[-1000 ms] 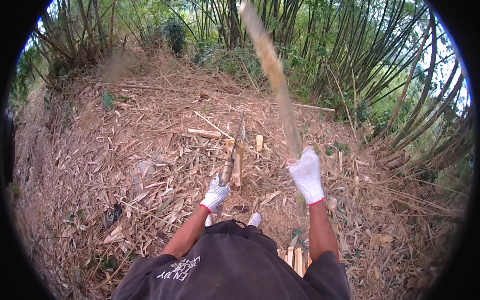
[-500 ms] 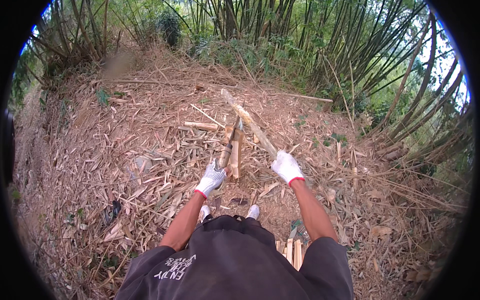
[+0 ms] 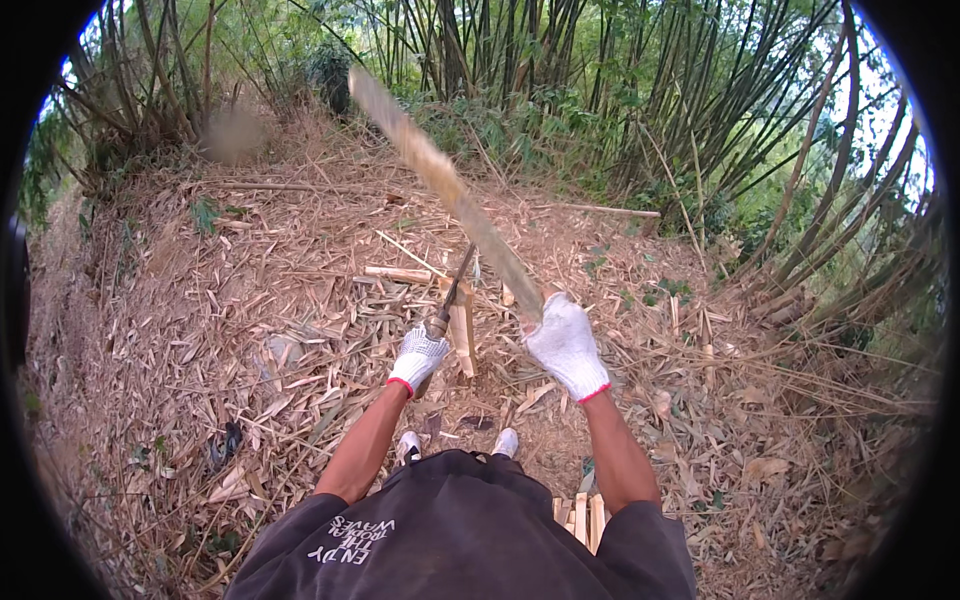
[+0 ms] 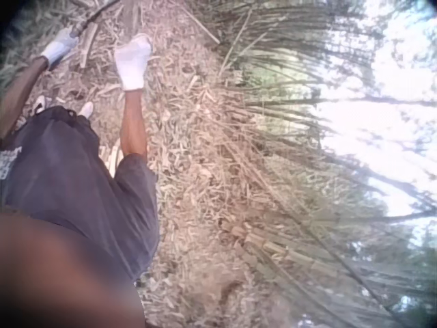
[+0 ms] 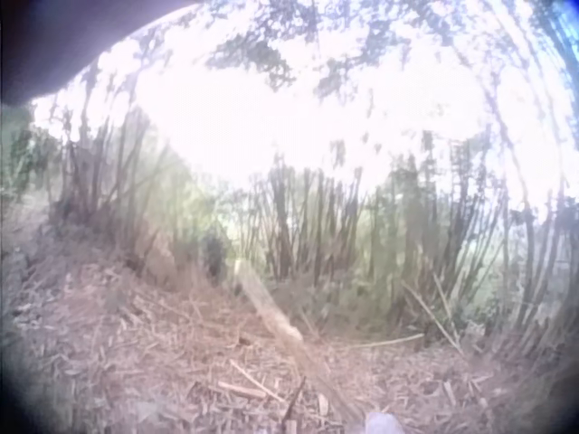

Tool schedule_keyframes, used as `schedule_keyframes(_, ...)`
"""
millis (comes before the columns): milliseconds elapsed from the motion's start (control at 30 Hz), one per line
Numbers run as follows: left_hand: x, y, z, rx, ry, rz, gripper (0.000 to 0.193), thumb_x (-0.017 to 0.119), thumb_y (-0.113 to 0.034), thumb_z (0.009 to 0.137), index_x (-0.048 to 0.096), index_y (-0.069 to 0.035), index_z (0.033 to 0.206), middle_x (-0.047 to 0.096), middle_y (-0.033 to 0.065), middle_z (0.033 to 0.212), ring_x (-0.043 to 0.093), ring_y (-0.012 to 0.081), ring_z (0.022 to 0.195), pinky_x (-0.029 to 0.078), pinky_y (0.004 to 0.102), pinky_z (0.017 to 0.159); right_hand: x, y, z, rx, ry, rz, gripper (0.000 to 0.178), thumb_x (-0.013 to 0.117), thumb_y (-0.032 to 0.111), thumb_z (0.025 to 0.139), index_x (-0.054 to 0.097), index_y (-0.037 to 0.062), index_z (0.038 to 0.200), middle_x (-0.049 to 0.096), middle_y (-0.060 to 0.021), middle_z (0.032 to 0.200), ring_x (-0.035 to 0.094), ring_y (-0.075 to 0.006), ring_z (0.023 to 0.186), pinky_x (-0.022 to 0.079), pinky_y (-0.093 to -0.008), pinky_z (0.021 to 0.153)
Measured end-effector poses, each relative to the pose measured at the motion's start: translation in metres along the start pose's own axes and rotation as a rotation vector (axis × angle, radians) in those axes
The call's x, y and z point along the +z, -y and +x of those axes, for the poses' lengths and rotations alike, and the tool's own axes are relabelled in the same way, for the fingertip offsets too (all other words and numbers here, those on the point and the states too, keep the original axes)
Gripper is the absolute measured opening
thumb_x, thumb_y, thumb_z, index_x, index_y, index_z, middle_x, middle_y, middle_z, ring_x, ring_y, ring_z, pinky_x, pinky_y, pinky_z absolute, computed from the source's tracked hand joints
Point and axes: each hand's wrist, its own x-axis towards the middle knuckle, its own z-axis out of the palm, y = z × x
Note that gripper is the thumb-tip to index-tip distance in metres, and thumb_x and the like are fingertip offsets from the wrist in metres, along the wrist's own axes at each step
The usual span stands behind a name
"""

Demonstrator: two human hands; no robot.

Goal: The person uses a machete to split long bamboo stalks into thin strips. They repeatedly position the bamboo on the ground, strike it with the blade to split it, and then gather the resulting strips into a pile.

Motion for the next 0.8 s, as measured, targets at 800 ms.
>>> schedule_keyframes(800,0.056,0.085,0.023,-0.060,0.105,0.138,0.031,0.054,-0.023,0.086,0.063,-0.003,0.108,0.067,0.0272,0.097,0.066,0.0431,0.091,0.053,0.0510,0.079,0.040,-0.019,0.021,0.371,-0.144,0.582,0.032,0.074,0.004,0.078,0.053,-0.0044,0.101,0.063,-0.0137,0.074,0.063,-0.0235,0.057,0.052,-0.0343,0.053)
